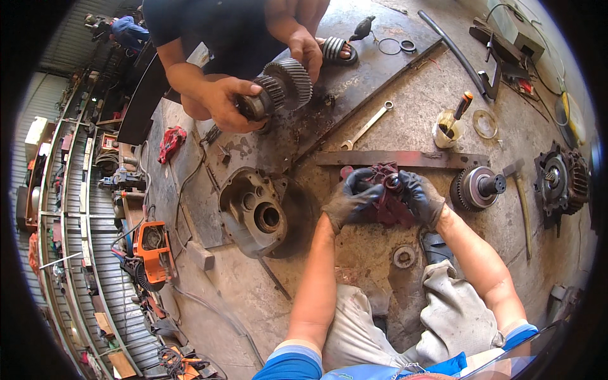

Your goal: The person sits on the floor and uses a cloth to wipe and clean a metal gear component. They rotate the gear to clean different sides and then place it down. A second person is visible nearby handling other parts.

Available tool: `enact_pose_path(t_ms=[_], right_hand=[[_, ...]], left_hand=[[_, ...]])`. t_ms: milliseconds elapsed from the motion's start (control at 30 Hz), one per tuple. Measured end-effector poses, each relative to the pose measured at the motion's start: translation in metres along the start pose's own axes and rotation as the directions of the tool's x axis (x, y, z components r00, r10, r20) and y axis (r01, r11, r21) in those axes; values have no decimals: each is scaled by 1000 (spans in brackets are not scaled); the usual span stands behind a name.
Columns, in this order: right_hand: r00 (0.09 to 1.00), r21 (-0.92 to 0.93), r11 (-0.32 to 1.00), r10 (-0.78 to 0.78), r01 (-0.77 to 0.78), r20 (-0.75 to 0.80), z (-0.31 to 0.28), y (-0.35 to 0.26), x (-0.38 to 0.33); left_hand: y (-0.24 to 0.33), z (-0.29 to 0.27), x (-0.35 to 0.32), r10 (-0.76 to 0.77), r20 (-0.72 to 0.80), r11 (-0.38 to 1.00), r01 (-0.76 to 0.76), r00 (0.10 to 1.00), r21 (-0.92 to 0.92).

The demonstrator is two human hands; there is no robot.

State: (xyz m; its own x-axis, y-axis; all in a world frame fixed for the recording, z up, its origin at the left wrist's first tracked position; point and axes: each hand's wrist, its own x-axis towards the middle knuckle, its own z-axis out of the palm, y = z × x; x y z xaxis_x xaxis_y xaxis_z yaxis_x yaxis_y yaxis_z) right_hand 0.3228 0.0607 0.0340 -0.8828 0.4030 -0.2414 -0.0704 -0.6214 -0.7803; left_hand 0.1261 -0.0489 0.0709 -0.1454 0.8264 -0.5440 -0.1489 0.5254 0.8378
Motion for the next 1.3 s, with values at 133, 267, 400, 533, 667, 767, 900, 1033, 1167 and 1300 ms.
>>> enact_pose_path(t_ms=[133, 267, 400, 533, 667, 767, 900, 1033, 1167, 1300], right_hand=[[964, -345, 929, -203, 135, -170, 10, 9, 0], [982, 220, 975, 24, 18, -190, 20, 4, 4], [914, -583, 744, -407, 328, -5, 14, -9, 4], [957, -371, 884, -282, 285, 65, 10, -13, 5], [997, 306, 950, -72, 69, -2, 11, -15, 3], [980, 189, 964, -195, 186, 29, 12, -20, 3], [993, 399, 913, -111, 88, 37, 16, -25, 2], [996, 278, 959, -31, 55, -88, 20, -23, 2], [993, 111, 991, -70, 80, -96, 24, -15, 5], [980, 39, 996, -65, 74, -187, 26, -9, 8]], left_hand=[[-3, 14, 3, 143, 40, 972, -148, 989, 181], [-11, 32, 12, 236, 144, 918, -269, 961, 291], [-11, 26, 10, 227, 102, 955, -201, 969, -218], [-4, 11, 6, 65, -73, 933, -86, 995, -349], [-1, 10, 5, 149, -205, 930, -208, 967, -303], [0, 16, 4, 279, -279, 903, -350, 919, -249], [1, 24, 3, 455, -247, 889, -454, 856, 61], [2, 27, 5, 656, -82, 601, -453, 750, 658], [2, 27, 3, 568, -66, 695, -436, 820, 572], [0, 28, -1, 415, -25, 905, -410, 910, 110]])
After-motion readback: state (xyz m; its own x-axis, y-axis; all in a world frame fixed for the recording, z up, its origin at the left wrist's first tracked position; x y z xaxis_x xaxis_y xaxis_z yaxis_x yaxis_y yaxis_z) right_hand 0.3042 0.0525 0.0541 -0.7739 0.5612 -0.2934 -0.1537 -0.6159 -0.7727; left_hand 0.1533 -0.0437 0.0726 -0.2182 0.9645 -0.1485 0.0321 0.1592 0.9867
